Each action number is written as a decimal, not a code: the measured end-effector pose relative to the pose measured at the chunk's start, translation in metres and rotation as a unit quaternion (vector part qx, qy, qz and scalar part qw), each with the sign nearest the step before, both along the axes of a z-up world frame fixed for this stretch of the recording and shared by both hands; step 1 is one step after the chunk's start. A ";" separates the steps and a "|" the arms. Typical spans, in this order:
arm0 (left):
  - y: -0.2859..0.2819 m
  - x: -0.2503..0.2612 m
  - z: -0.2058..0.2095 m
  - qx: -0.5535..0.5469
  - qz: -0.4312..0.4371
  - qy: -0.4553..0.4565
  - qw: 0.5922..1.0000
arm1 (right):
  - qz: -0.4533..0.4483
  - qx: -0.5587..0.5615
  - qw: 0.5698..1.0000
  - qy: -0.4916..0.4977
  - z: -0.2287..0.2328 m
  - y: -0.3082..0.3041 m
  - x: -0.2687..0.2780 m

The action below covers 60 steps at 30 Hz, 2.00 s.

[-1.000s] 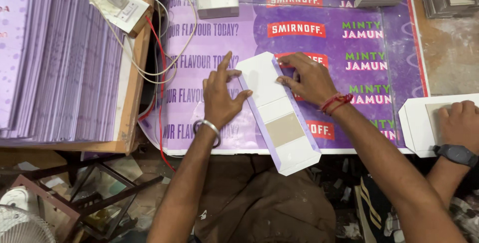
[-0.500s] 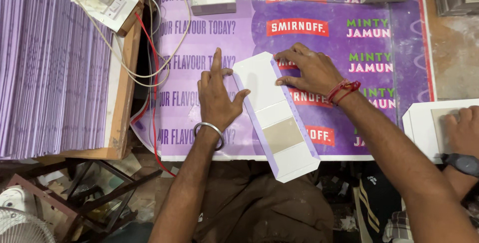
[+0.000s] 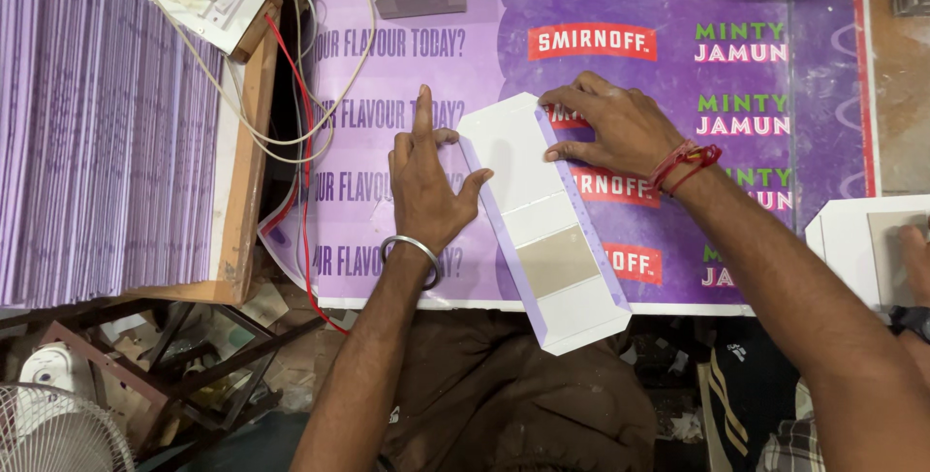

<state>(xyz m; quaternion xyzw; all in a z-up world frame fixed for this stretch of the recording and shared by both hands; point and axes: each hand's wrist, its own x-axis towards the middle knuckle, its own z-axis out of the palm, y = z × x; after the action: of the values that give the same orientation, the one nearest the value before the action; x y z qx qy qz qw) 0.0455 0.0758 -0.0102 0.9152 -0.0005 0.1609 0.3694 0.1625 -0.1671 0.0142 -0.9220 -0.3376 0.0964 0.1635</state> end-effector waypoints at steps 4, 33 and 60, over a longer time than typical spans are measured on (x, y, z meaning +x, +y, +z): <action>0.000 0.000 -0.001 -0.002 0.003 -0.006 1.000 | -0.002 -0.014 1.000 0.005 0.004 0.002 0.000; -0.015 0.002 0.003 0.046 0.057 0.004 0.997 | -0.025 -0.070 0.996 -0.047 0.023 0.015 -0.005; 0.049 0.064 0.019 0.087 -0.171 0.201 0.961 | 0.071 -0.066 0.994 0.041 0.010 0.046 0.044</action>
<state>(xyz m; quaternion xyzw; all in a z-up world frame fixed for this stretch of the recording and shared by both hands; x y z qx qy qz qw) 0.1098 0.1243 0.0083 0.9437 -0.0969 -0.0927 0.3024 0.2063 -0.1209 0.0245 -0.8999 -0.3878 0.1673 0.1087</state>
